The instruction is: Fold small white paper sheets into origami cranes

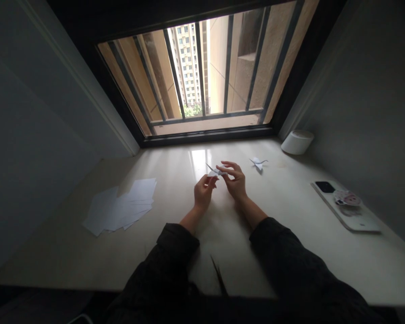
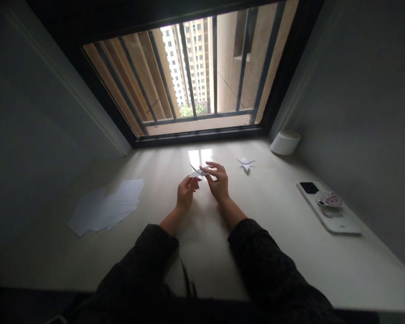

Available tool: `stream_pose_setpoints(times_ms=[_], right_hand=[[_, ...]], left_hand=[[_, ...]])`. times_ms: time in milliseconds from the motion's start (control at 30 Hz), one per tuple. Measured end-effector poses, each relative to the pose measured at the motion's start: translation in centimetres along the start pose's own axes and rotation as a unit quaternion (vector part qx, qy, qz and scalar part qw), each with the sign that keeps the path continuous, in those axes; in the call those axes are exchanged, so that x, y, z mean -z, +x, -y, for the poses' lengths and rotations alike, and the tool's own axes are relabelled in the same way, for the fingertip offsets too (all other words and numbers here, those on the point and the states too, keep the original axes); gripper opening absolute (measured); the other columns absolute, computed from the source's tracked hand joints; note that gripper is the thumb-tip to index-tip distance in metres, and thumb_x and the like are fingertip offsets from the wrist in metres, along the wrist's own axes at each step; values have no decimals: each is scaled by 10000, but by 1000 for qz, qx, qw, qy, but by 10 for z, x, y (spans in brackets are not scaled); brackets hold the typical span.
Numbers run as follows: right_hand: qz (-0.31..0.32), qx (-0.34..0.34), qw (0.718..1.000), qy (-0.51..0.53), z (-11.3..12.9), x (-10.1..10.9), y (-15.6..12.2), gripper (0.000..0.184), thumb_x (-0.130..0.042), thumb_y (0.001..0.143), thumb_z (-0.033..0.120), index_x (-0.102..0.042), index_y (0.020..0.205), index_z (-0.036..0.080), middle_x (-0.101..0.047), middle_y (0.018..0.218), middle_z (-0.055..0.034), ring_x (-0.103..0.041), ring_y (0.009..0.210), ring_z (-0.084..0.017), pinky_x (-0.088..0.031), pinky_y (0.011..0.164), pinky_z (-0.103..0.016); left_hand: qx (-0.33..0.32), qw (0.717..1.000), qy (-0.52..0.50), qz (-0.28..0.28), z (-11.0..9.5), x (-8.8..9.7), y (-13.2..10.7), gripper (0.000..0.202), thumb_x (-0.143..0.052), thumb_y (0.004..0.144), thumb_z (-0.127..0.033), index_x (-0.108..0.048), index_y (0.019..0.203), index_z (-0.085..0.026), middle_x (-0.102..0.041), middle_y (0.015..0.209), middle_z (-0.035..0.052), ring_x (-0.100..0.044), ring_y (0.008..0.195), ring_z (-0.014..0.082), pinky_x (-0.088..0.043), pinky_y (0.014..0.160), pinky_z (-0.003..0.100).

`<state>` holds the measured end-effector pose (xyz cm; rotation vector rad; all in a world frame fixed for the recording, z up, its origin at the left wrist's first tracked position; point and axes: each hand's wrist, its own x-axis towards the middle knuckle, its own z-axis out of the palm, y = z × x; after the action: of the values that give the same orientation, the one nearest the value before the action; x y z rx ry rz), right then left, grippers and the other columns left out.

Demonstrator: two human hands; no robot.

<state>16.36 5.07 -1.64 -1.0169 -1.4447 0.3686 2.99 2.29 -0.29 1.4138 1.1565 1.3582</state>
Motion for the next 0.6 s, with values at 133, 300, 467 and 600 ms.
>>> stream_pose_setpoints(times_ms=[133,300,467,600], right_hand=[[26,-55,995,80,-9,0,3,206,-659,809,361,-723,1000,321,-644,1135,-45,-571,1021,-232,-468,924,-449],[82,-78,985,130,-17,-2,3,209,-679,786,399,-732,975,328,-661,1110,-53,-571,1067,-248,-455,940,-452],[107,-77,978,160,-18,-3,3,190,-693,770,409,-742,940,339,-671,1076,-52,-584,1057,-250,-459,923,-439],[126,-75,975,167,-17,-1,5,233,-683,775,425,-733,982,332,-667,1077,-54,-585,1060,-247,-452,932,-418]], left_hand=[[31,999,-6,-14,6,4,5,396,-716,708,-450,-611,994,-196,-664,766,20,-627,698,141,-455,616,238],[16,996,-93,-2,6,5,10,504,-749,686,-341,-567,1139,-214,-692,840,36,-661,771,163,-492,666,260],[21,992,-124,23,2,7,11,269,-715,706,-277,-632,949,-197,-701,819,30,-680,737,164,-492,641,255],[19,992,-122,17,3,7,12,202,-701,709,-259,-654,892,-188,-710,827,35,-679,720,154,-491,624,244]])
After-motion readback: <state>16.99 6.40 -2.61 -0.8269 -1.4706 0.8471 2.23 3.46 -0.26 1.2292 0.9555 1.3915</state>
